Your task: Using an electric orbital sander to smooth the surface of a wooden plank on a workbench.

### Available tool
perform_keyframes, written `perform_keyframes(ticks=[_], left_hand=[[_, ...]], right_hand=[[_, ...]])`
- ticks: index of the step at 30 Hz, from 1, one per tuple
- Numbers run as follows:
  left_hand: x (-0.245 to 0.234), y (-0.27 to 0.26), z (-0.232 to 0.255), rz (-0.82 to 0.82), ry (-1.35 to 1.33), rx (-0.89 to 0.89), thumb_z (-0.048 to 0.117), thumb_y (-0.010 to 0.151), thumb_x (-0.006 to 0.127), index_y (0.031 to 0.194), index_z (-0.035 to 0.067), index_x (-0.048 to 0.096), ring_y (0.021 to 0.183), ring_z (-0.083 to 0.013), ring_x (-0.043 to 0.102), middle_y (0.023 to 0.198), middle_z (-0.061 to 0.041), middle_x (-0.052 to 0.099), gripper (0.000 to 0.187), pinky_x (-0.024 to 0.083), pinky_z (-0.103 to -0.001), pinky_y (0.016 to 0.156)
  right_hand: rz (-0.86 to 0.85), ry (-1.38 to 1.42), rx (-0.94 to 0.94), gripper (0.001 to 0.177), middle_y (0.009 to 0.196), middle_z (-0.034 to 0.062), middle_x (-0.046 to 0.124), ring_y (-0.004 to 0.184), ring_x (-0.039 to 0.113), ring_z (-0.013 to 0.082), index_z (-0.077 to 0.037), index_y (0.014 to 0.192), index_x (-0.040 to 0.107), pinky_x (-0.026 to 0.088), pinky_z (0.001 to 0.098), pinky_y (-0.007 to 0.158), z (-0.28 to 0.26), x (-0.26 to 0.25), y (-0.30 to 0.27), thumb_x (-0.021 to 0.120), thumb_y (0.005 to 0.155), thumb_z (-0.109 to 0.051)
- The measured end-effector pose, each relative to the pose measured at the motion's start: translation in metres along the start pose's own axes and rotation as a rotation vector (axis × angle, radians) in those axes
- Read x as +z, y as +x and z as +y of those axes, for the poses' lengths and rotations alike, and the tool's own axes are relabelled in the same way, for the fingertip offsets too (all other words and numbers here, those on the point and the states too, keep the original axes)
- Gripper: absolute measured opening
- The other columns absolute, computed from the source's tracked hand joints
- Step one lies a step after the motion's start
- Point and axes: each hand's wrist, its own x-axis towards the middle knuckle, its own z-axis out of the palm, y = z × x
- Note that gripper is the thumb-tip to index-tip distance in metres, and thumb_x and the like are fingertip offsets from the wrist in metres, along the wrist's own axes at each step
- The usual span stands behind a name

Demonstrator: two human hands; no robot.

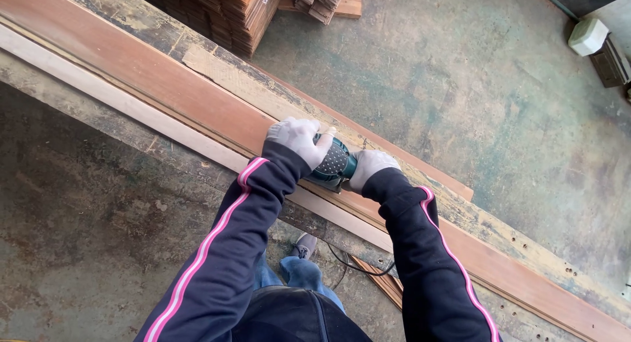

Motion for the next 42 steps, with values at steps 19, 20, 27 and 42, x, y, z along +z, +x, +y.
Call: perform_keyframes(ticks=[19, 20, 27, 42], left_hand=[[0.104, -0.05, 0.12, -0.054, -0.109, 0.075, 0.051, 0.094, 0.054, 0.086, 0.008, 0.077, 0.081, -0.0348, 0.07, 0.084, -0.016, 0.075, 0.049, 0.052, -0.051, 0.076], [0.114, -0.053, 0.128, -0.035, -0.126, 0.093, 0.051, 0.094, 0.054, 0.085, 0.007, 0.077, 0.082, -0.0356, 0.069, 0.084, -0.016, 0.075, 0.05, 0.052, -0.052, 0.075], [0.157, -0.065, 0.163, -0.01, -0.149, 0.135, 0.051, 0.092, 0.058, 0.084, 0.005, 0.076, 0.084, -0.0383, 0.067, 0.084, -0.018, 0.074, 0.05, 0.052, -0.053, 0.074], [0.076, -0.042, 0.067, -0.004, -0.138, 0.147, 0.049, 0.095, 0.057, 0.084, 0.006, 0.076, 0.078, -0.0361, 0.07, 0.084, -0.019, 0.074, 0.048, 0.053, -0.05, 0.076]], right_hand=[[-0.017, -0.019, 0.156, 0.035, 0.084, 0.0119, 0.079, 0.08, 0.076, 0.0272, -0.013, 0.094, 0.078, 0.06, 0.0388, 0.084, 0.154, 0.049, -0.072, 0.086, 0.069, -0.036], [0.022, 0.032, 0.14, 0.035, 0.083, 0.0118, 0.079, 0.079, 0.076, 0.0279, -0.014, 0.092, 0.078, 0.06, 0.0395, 0.083, 0.168, 0.053, -0.077, 0.087, 0.066, -0.034], [0.011, 0.001, 0.267, 0.043, 0.089, 0.0117, 0.08, 0.086, 0.077, 0.0285, -0.017, 0.099, 0.079, 0.06, 0.0395, 0.086, 0.215, 0.066, -0.097, 0.09, 0.063, -0.037], [-0.015, -0.115, 0.188, 0.041, 0.091, 0.0099, 0.078, 0.086, 0.077, 0.0261, -0.02, 0.109, 0.075, 0.059, 0.0401, 0.089, 0.07, 0.031, -0.069, 0.082, 0.076, -0.044]])
